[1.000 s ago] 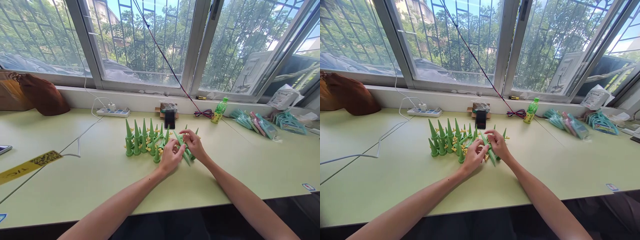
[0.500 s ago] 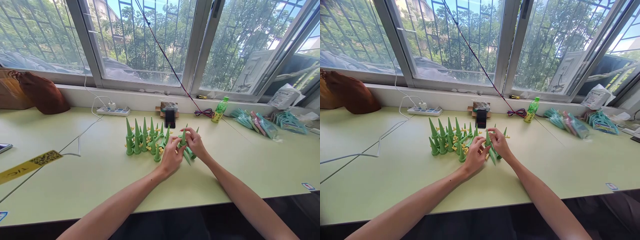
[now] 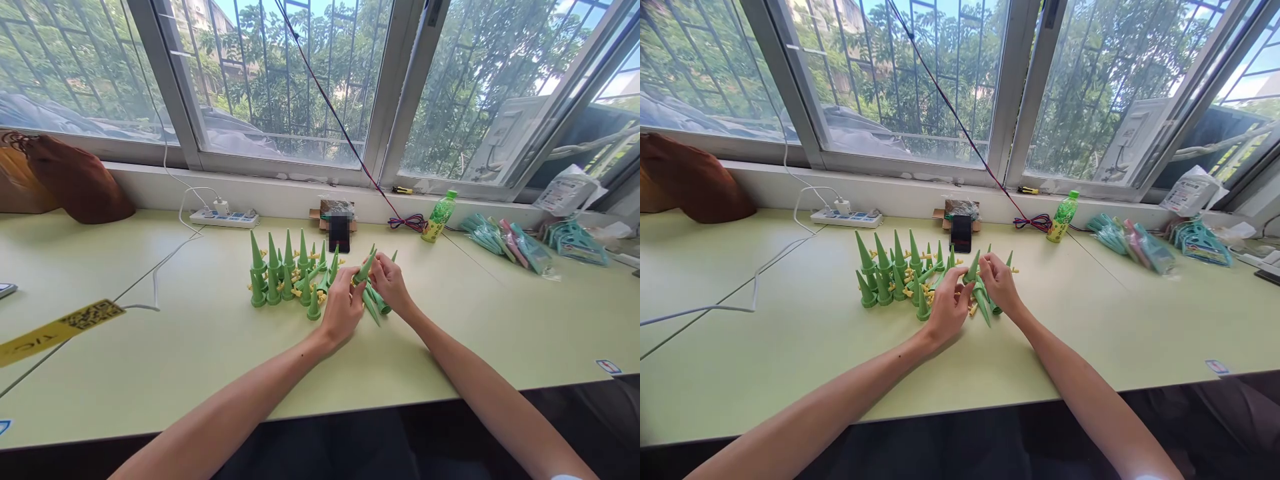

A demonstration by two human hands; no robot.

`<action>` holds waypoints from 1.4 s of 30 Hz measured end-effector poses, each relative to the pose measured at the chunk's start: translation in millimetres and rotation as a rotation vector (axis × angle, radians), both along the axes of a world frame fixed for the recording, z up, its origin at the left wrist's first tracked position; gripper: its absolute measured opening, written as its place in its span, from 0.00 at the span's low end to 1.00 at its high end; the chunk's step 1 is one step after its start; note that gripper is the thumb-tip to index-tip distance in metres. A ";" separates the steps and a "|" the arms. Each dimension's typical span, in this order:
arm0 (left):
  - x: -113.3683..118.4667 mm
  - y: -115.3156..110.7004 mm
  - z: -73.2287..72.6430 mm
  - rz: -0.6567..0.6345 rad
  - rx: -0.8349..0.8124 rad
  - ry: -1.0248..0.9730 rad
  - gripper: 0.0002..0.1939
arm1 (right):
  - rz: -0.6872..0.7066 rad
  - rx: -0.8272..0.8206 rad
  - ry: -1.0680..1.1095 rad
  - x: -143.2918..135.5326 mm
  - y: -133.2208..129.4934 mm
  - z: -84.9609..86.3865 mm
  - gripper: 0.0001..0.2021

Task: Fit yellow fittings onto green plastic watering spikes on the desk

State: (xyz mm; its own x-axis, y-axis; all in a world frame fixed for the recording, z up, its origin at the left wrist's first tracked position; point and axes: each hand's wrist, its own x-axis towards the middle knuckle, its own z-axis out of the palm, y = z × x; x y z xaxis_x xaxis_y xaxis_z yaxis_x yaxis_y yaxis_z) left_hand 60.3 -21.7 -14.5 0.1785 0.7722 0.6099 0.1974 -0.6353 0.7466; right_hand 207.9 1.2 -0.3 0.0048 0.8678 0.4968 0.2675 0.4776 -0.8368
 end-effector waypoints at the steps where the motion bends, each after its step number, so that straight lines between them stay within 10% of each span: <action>1: 0.3 -0.5 0.4 0.005 -0.008 -0.011 0.11 | 0.002 -0.003 0.005 0.3 0.4 -0.5 0.21; 24: -5.6 0.4 3.9 -0.018 -0.039 -0.032 0.10 | 0.153 -0.190 0.131 -3.3 -1.1 5.6 0.27; 33: -0.6 -2.4 10.9 -0.017 -0.382 -0.223 0.17 | -0.100 0.031 -0.066 1.0 2.0 4.2 0.24; 42: -2.2 -5.0 18.9 -0.291 -0.709 -0.346 0.27 | 0.056 0.100 -0.251 2.6 -2.2 3.8 0.22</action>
